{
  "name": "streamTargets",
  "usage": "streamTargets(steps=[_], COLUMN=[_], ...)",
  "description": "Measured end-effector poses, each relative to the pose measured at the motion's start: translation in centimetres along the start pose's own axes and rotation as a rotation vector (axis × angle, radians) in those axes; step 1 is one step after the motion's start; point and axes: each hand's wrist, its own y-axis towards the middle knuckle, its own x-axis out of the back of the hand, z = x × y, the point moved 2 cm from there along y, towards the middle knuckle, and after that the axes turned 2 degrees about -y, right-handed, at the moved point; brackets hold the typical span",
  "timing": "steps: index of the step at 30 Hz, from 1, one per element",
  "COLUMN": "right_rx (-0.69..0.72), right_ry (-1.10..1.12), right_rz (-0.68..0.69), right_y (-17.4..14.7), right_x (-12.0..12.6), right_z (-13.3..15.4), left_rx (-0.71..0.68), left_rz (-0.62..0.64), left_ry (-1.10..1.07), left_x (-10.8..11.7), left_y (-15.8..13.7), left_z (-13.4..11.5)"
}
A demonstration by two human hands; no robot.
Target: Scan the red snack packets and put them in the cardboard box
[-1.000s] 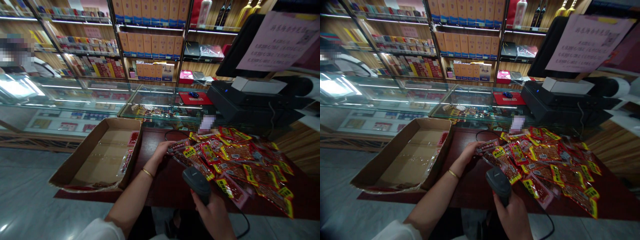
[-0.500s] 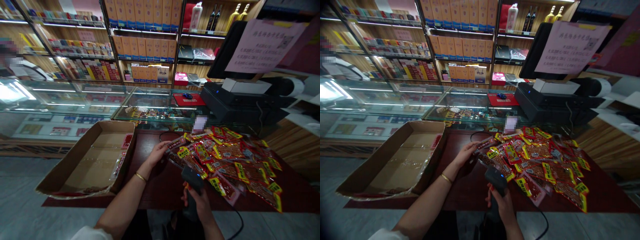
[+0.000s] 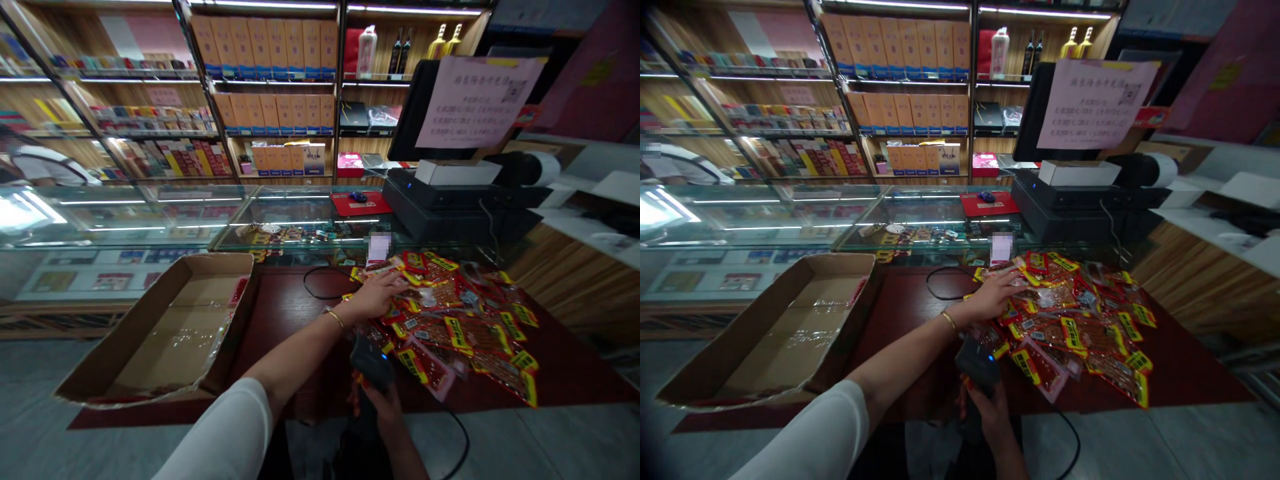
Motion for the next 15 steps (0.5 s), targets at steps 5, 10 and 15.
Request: streamTargets(steps=[5, 10, 15], right_rx=[0.015, -0.024, -0.029], right_ry=[0.009, -0.012, -0.080], right_rz=[-0.035, -0.002, -0.060], right_y=[0.1, 0.0, -0.6], right_x=[0.3, 0.7, 1.3], right_z=[-0.4, -0.8, -0.7], left_rx=[0.064, 0.100, 0.431], left_rz=[0.120, -0.004, -0.084], left_ry=[0.095, 0.111, 0.174], left_x=[0.8, 10.1, 23.3], left_y=[-1.6, -7.6, -18.2], left_z=[-0.5, -3.1, -2.8])
